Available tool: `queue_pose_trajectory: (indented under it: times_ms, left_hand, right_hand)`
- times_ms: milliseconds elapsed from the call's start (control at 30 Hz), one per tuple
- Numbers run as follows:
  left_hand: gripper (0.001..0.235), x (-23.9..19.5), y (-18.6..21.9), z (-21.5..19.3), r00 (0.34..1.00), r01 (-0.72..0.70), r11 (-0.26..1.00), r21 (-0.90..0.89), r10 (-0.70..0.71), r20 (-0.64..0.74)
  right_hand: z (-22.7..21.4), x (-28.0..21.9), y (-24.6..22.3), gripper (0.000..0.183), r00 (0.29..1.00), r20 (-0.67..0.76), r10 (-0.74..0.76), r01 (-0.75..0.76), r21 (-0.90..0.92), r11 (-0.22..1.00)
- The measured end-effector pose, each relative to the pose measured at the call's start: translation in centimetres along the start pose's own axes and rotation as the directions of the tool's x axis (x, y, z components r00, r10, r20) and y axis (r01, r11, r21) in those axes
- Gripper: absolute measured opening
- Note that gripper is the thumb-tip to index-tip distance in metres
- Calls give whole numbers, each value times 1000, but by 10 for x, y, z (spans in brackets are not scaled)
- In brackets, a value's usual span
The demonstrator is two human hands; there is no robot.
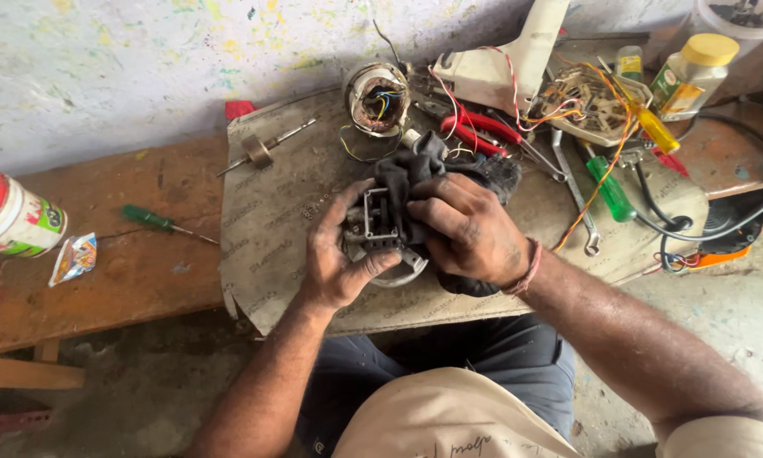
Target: The person disassembles and cleans a small electric motor at a workbench. They use a cloth to wipe down the internal components and a screwdriver to remove screws from the motor housing.
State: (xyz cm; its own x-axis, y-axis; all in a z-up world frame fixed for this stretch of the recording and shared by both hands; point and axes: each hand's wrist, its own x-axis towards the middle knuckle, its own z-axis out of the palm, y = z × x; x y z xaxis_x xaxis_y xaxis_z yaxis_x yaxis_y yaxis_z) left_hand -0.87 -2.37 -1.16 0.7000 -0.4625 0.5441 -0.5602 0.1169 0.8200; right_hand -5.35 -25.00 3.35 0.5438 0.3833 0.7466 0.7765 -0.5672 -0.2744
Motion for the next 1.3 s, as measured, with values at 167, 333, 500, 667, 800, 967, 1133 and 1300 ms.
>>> queue_pose_trajectory:
  times_ms: [167, 333, 500, 667, 800, 967, 1133, 1300]
  left_hand:
    - [84, -5, 1, -6, 996, 82, 996, 33, -83, 37]
    - [82, -7, -1, -3, 995, 57, 996, 74, -63, 79]
    - [83, -4, -6, -2, 993, 94, 991, 98, -101, 64]
    - [87, -5, -8, 3, 990, 132, 991, 23, -133, 39]
    - [86, -3, -14, -3, 1000, -1, 961, 277, -4, 19]
    - [89, -11, -13, -11, 997, 76, 995, -61, -76, 12]
    - [86, -5, -3, -10, 999, 39, 998, -54, -37, 30]
    - [82, -5, 10, -4, 994, 64, 997, -46, -60, 88]
  right_hand:
    - [5, 3, 11, 34, 982, 113, -153, 156, -21, 987]
    - [17, -3, 27, 25, 992, 112, 60, -83, 218, 972]
    - [29, -9, 32, 22, 898, 115, 425, -429, 441, 788]
    - [38, -11, 33, 19, 846, -7, 533, -510, 276, 814]
    - [50, -15, 36, 22, 782, -167, 600, -482, 447, 753]
    - [12, -16, 54, 15, 560, -328, 760, -427, 672, 605]
    - [-4, -6, -1, 32, 967, -231, 104, -62, 181, 981]
    - [6, -4, -1, 35, 997, 2, -72, 72, 33, 997]
